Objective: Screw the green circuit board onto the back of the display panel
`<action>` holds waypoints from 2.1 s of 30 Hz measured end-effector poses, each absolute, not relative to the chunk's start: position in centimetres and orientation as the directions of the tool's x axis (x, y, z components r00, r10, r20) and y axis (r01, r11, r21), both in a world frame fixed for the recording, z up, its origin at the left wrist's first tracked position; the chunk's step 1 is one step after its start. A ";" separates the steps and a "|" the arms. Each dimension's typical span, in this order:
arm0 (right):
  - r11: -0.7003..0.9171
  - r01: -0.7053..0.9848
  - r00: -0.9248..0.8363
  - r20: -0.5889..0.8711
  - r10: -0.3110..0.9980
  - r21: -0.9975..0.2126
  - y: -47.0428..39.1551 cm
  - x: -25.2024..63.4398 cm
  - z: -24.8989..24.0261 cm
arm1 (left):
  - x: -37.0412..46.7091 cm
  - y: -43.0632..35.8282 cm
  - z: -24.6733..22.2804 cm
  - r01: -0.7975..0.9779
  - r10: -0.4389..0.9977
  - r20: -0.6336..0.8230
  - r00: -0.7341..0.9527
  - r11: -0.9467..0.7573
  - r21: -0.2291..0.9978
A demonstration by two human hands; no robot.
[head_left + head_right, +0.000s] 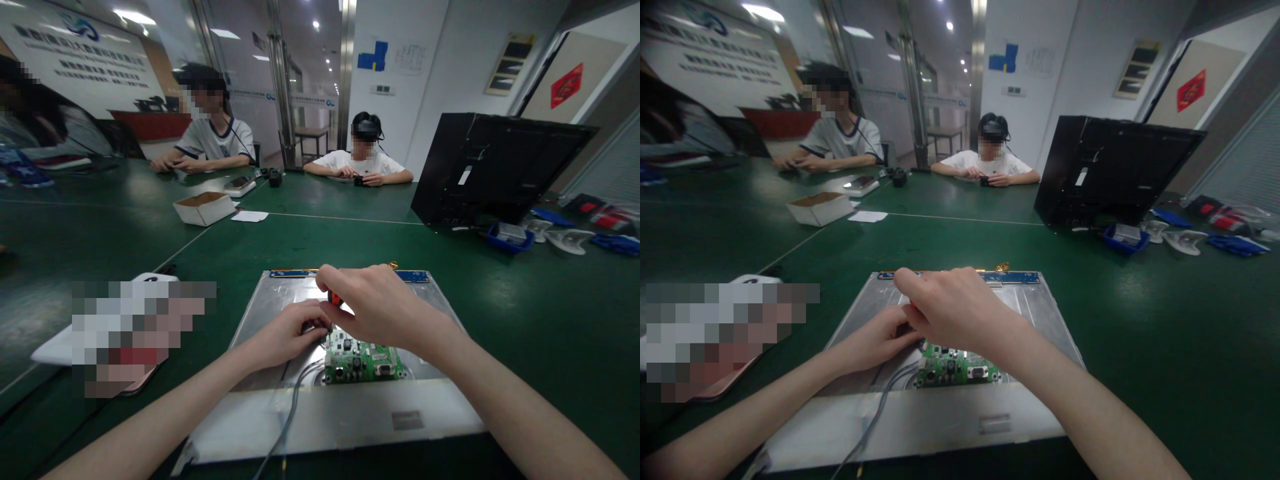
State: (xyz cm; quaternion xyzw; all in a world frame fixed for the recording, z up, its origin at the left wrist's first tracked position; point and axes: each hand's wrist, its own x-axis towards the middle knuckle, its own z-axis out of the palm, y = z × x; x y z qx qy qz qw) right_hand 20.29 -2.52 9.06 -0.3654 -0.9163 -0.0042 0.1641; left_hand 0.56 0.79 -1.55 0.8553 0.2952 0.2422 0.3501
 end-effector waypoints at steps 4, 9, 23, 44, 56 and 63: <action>0.728 0.671 -0.682 0.269 0.680 -0.139 -2.6 20.6 9.4 | 0.4 0.9 -1.7 0.357 0.672 0.208 0.710 -0.599 0.717; 0.742 0.659 -0.696 0.274 0.664 -0.124 -2.6 21.0 9.5 | 0.2 1.0 -2.0 0.356 0.667 0.204 0.717 -0.602 0.715; 0.698 0.712 -0.649 0.308 0.696 -0.077 -2.4 20.7 9.4 | 0.3 1.0 -1.9 0.371 0.676 0.202 0.708 -0.600 0.709; 0.671 0.738 -0.628 0.287 0.724 -0.078 -2.5 20.7 9.5 | 0.3 0.9 -1.9 0.343 0.678 0.189 0.710 -0.568 0.748; 0.698 0.696 -0.654 0.255 0.712 -0.167 -2.8 20.9 9.7 | 0.1 1.1 -2.0 0.356 0.668 0.195 0.718 -0.594 0.722; 0.703 0.701 -0.657 0.273 0.703 -0.123 -2.8 20.8 9.7 | 0.3 0.9 -1.9 0.345 0.680 0.217 0.701 -0.589 0.731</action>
